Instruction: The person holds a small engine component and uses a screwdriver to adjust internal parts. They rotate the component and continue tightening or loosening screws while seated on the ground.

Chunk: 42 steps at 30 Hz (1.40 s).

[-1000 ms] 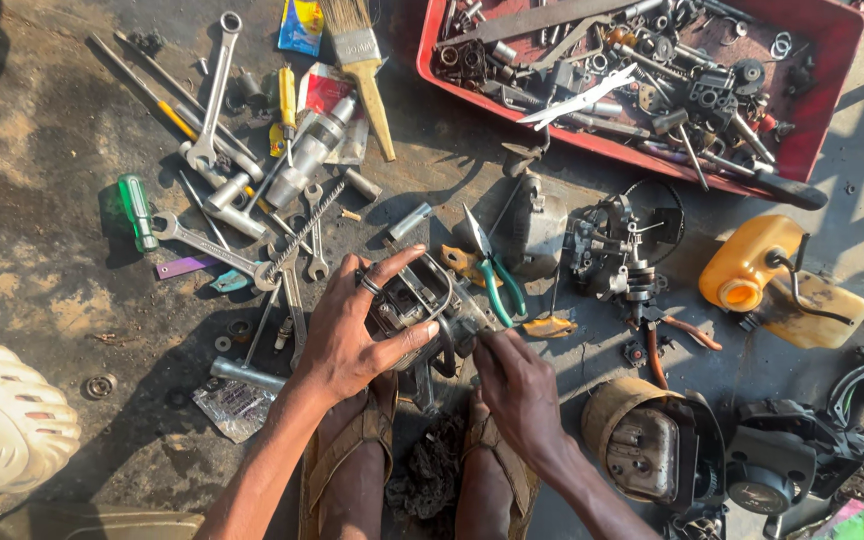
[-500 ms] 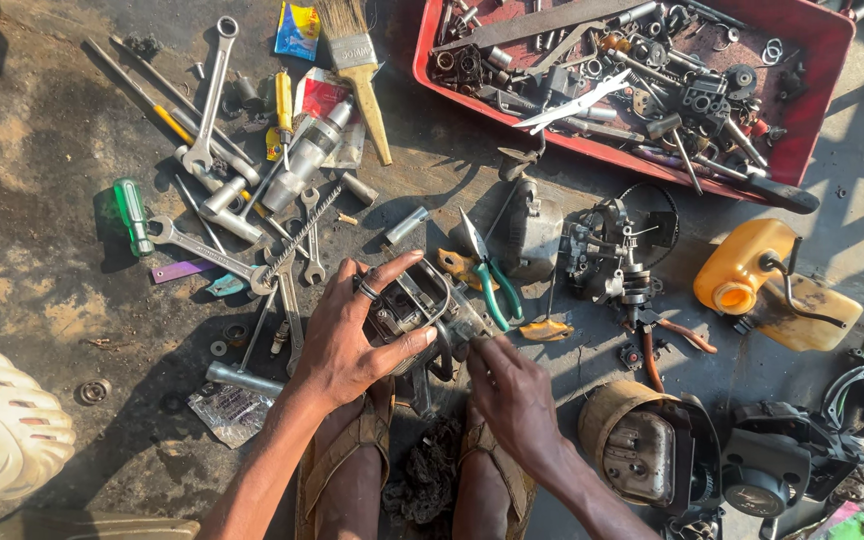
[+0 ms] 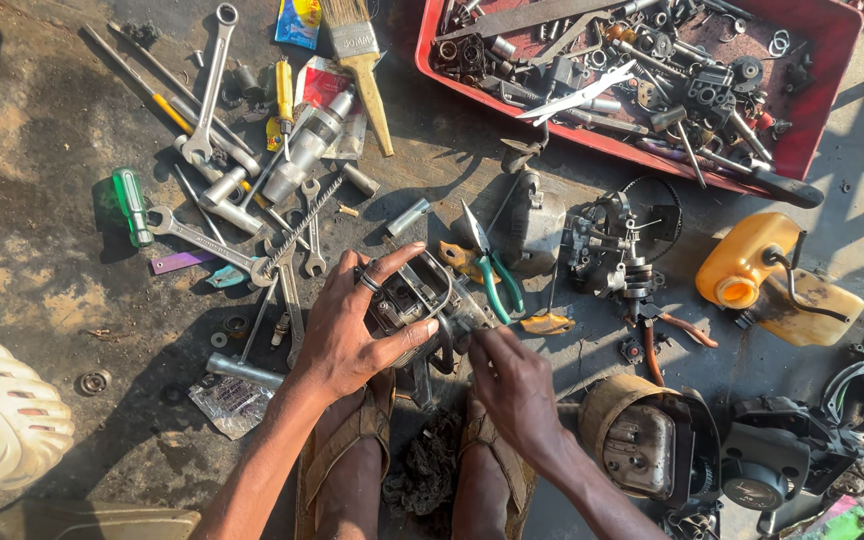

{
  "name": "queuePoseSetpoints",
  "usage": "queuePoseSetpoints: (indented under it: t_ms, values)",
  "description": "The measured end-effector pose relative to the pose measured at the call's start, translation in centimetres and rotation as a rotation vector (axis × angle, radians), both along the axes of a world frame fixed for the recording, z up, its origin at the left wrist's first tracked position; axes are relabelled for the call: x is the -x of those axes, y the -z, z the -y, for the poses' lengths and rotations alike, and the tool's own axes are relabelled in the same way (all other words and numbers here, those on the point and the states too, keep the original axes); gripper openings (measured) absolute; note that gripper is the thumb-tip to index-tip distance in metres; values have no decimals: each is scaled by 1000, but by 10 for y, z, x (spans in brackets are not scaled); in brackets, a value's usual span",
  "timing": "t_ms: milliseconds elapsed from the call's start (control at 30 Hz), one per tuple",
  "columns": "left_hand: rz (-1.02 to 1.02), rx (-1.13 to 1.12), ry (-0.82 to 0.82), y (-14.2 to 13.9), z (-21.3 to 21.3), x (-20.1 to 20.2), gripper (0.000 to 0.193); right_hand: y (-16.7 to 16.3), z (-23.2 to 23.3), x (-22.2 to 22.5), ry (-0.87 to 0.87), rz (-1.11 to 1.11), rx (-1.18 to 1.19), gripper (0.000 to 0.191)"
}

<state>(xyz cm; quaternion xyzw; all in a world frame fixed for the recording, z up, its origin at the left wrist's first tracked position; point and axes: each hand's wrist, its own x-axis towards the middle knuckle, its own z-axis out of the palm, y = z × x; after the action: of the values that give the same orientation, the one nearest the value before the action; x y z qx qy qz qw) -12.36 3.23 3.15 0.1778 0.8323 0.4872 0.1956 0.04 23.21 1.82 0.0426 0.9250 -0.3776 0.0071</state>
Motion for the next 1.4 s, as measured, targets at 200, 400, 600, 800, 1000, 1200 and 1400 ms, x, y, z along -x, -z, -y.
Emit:
queuePoseSetpoints:
  t_ms: [200, 400, 600, 800, 1000, 1200, 1400]
  values:
    - [-26, 13, -1, 1, 0, -1, 84, 5, -1, -1, 28, 64, 19, 8]
    - [18, 20, -8, 3, 4, 1, 83, -6, -7, -39, 0, 140, 78, 12]
    - [-2, 36, -13, 3, 5, 0, 83, 30, 10, -73, -561, 355, -79, 12]
    - [104, 24, -30, -5, 8, 6, 82, 84, 38, -37, -457, 387, -417, 16]
    - [77, 12, -34, -13, 13, 9, 83, 76, 41, -5, -427, 422, -547, 19]
    - [156, 27, -21, -8, 14, 5, 83, 72, 40, -16, -424, 420, -581, 22]
    - [101, 6, -29, -9, 17, 5, 81, 68, 43, -23, -418, 439, -583, 25]
